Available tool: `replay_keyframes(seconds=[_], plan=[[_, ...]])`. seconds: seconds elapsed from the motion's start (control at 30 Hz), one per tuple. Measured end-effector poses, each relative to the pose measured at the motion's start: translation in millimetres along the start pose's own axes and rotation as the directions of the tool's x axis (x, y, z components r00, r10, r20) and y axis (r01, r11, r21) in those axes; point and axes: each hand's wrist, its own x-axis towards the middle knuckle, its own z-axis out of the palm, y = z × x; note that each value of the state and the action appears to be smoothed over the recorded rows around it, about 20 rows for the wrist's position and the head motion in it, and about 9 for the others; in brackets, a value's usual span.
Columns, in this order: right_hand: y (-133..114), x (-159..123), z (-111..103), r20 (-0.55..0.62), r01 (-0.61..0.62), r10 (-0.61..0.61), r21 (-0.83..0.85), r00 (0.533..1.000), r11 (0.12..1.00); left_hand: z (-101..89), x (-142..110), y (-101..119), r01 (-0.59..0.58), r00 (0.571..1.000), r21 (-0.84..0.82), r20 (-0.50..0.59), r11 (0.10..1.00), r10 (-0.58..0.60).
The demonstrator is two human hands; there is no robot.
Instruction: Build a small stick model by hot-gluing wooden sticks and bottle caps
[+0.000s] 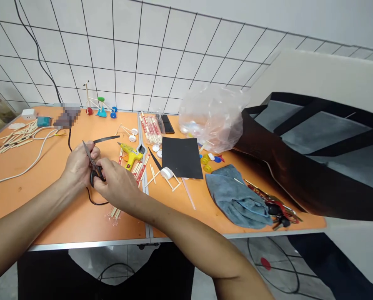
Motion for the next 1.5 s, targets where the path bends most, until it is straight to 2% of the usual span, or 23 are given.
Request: replay_keyframes(seconds=[0.1, 0.2, 0.3, 0.4, 0.53, 0.7, 0.9, 1.23, 1.5], plan=[[1, -1, 3, 0.011, -0.055, 0.055, -0.042, 0.998, 0.998, 0.5, 0, -3, -0.051, 0.998, 0.043, 0.024, 0.998, 0.050], [8, -4, 0, 0.050, -0.066, 0.059, 0.147, 0.997, 0.987, -0.9, 5, -1, -0.097, 0.994, 0.059, 0.049, 0.994, 0.094], [16, -5, -11, 0.101, -0.131, 0.094, 0.480, 0.990, 0.868, -4.2, 12, 5, -0.167, 0.985, 0.048, 0.055, 0.985, 0.164], [22, -4, -27, 0.179, -0.232, 0.152, 0.642, 0.972, 0.730, -7.3, 16, 12, -0.192, 0.979, 0.052, 0.078, 0.980, 0.187], [26, -1, -39, 0.215, -0.266, 0.163, 0.650, 0.963, 0.712, -7.9, 16, 14, -0.204, 0.971, 0.050, 0.135, 0.978, 0.196], [30, 1, -33, 0.189, -0.263, 0.184, 0.644, 0.965, 0.719, -6.4, 13, 12, -0.232, 0.960, 0.019, 0.164, 0.973, 0.226], [28, 3, -31, 0.160, -0.237, 0.175, 0.670, 0.971, 0.703, -6.2, 13, 9, -0.204, 0.958, 0.011, 0.206, 0.979, 0.197], [30, 1, -27, 0.198, -0.268, 0.181, 0.662, 0.963, 0.700, -2.4, 10, 13, -0.162, 0.972, -0.064, 0.161, 0.985, 0.171], [28, 1, -29, 0.175, -0.257, 0.189, 0.690, 0.966, 0.677, -1.0, 8, 11, -0.136, 0.969, -0.045, 0.204, 0.990, 0.143]])
